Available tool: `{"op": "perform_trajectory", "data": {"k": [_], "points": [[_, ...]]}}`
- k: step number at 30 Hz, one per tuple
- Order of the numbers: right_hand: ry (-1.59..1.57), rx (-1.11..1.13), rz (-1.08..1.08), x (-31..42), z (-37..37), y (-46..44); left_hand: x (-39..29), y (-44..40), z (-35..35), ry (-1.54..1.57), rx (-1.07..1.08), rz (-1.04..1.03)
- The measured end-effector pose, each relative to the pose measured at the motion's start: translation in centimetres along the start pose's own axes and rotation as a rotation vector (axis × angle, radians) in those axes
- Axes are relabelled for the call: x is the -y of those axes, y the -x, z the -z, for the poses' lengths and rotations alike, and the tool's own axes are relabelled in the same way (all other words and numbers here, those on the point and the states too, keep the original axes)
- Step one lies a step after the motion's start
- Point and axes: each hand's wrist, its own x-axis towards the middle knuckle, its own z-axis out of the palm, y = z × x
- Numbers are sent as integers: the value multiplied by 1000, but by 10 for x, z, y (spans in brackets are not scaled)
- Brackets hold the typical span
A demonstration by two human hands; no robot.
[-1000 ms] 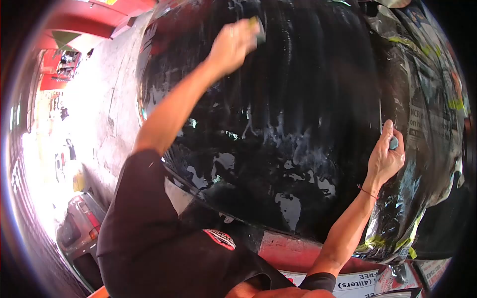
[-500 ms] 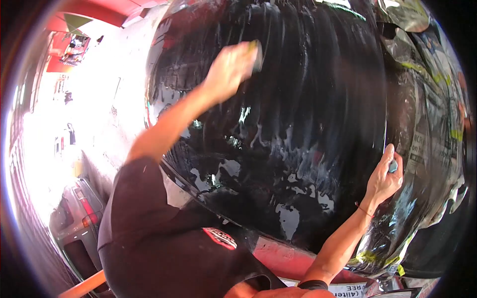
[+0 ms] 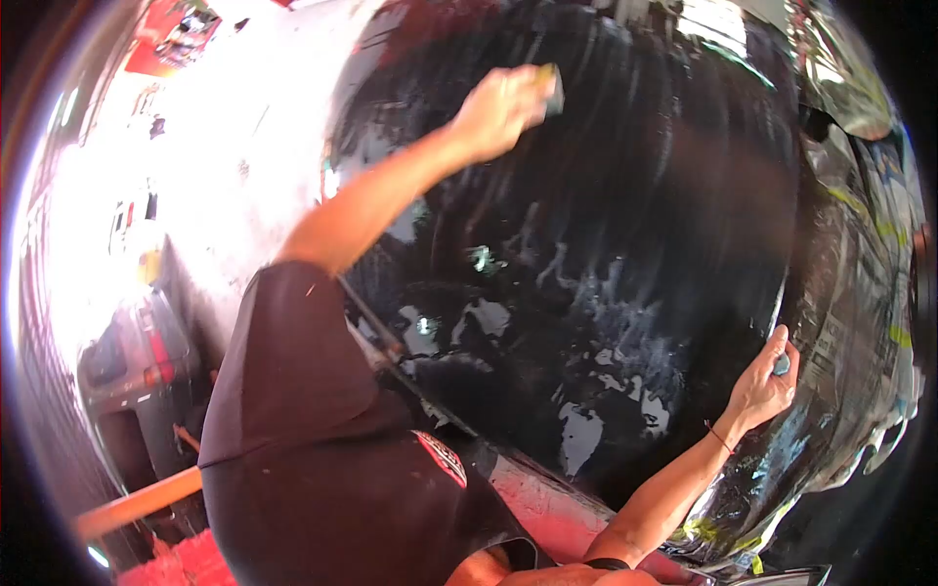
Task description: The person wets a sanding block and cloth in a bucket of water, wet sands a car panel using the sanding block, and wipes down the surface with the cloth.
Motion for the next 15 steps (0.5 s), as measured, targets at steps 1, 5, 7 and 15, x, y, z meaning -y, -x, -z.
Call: {"op": "perform_trajectory", "data": {"k": [1,5,7,15], "points": [[19,-47,68,-4,-4,0,-15,55,9,76,-26,-30],[-11,-61,185,-10,-7,-1,-89,178,63,228,181,176],[26,-86,215,-8,-7,0,-93,185,79,244,184,164],[47,-131,373,-12,-12,3,-102,212,53,42,-127,159]]}}
